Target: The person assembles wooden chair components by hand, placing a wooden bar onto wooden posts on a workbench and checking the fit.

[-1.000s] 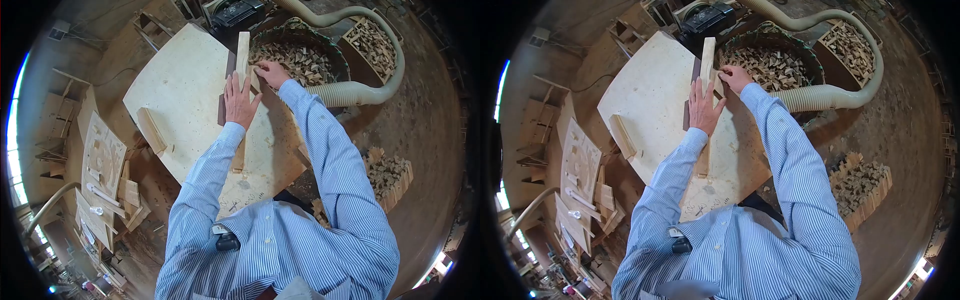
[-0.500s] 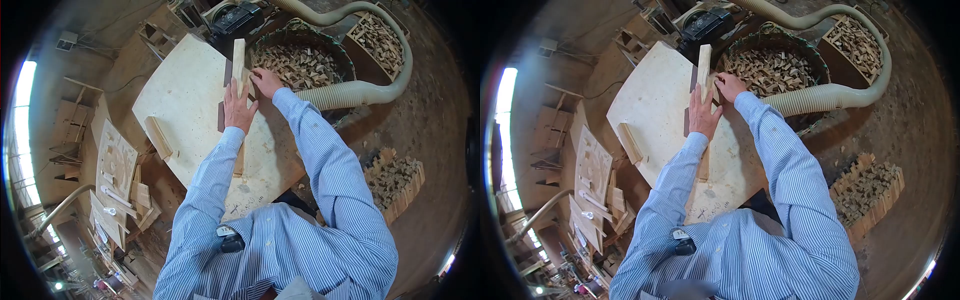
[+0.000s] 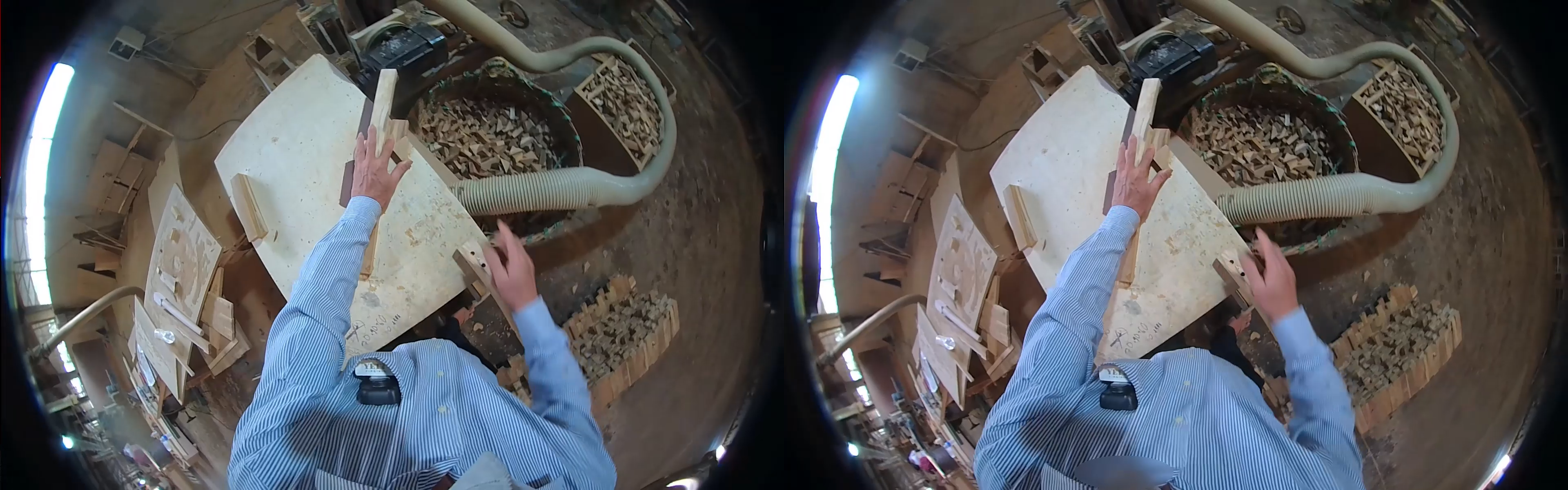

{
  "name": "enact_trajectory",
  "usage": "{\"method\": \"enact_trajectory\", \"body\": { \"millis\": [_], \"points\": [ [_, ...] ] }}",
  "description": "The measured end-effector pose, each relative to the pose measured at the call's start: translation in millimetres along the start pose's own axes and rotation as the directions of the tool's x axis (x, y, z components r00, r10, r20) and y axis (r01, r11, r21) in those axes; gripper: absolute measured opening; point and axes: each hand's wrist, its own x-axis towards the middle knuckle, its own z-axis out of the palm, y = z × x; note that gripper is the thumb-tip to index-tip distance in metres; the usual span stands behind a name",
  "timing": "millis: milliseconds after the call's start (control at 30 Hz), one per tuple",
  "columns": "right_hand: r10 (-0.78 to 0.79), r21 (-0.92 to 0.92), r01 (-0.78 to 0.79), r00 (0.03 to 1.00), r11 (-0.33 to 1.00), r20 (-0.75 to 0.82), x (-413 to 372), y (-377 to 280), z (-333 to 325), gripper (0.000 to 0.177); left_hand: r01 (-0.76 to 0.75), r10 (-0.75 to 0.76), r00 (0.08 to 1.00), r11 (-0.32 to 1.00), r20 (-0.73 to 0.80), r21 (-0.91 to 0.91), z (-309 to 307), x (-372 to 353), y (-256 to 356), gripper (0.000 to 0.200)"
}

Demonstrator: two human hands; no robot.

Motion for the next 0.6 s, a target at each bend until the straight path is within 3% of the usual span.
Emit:
{"method": "enact_trajectory", "body": {
  "millis": [33, 100, 200, 333, 400, 600],
  "points": [
    [-0.128, -0.143, 0.119, 0.99, 0.983, -0.053, -25, 11, -3, 0.062, -0.004, 0.004, 1.0, 1.0, 0.01, 0.001, -1, 6, -7, 0.07],
    [0.028, -0.327, -0.011, 0.998, 0.945, 0.05, -67, 11, -16, 0.065, 0.006, -0.006, 1.0, 1.0, 0.004, -0.006, -3, 16, -18, 0.07],
    [0.137, -0.474, -0.088, 0.988, 0.876, 0.07, -96, 15, -8, 0.066, 0.0, 0.0, 1.0, 1.0, -0.007, -0.007, -4, 36, -35, 0.069],
    [0.121, -0.436, -0.107, 0.993, 0.894, 0.003, -71, 17, 7, 0.057, -0.013, 0.013, 1.0, 1.0, -0.016, 0.019, -5, 61, -58, 0.07],
    [0.282, -0.488, -0.206, 0.955, 0.848, 0.087, -45, 1, 13, 0.046, -0.014, 0.014, 1.0, 0.999, -0.025, 0.032, -8, 73, -67, 0.068],
    [0.212, -0.526, -0.174, 0.977, 0.833, 0.013, -7, -9, 43, 0.041, -0.021, 0.022, 0.999, 0.999, -0.032, 0.047, -8, 111, -104, 0.068]
  ]
}}
